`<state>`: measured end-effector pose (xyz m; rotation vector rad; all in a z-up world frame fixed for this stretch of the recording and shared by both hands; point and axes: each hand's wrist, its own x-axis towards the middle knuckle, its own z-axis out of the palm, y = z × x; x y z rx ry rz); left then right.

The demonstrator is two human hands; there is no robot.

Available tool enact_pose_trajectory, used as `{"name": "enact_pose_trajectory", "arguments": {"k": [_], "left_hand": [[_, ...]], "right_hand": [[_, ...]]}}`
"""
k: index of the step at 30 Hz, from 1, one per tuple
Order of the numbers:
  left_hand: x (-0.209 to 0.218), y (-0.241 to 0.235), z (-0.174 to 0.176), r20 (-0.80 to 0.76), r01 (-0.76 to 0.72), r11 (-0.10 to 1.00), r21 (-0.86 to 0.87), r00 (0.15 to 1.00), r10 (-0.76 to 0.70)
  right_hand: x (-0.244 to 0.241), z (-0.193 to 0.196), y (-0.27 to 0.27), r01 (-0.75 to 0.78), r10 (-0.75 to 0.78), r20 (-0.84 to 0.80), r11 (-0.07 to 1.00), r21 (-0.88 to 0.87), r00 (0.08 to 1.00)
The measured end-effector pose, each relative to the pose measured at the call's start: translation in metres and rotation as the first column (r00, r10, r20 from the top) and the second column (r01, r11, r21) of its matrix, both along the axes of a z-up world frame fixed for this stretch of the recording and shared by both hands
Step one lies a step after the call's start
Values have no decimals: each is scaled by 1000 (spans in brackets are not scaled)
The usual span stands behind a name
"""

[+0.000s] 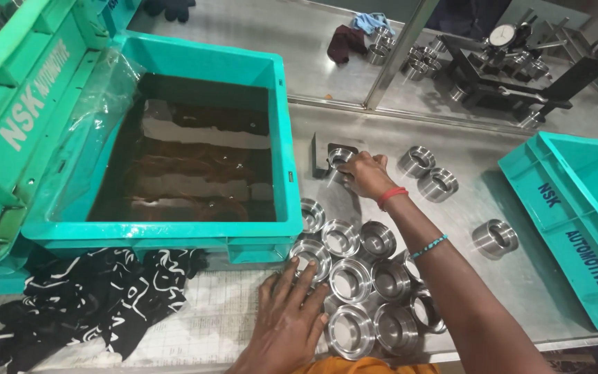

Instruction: Sorting and arranging machined metal components into various storage bins and on a work surface.

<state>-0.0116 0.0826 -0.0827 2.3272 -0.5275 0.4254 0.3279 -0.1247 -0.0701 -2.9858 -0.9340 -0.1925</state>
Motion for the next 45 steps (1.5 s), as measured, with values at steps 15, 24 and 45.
{"name": "enact_pose_trajectory", "arguments": {"k": [15, 24, 45], "left_hand": [[-4, 1, 6, 53, 4, 1000, 13, 999, -5], [-4, 0, 7, 63, -25, 998, 50, 998, 22], [-3, 0, 8, 48, -74, 994, 79, 996, 71]], "right_hand": [[-18, -14, 22, -18, 11, 98, 998, 67, 995], [-68, 37, -67, -108, 105, -223, 994, 1, 969], [-45, -4, -195, 220, -280, 275, 948, 229, 920]]}}
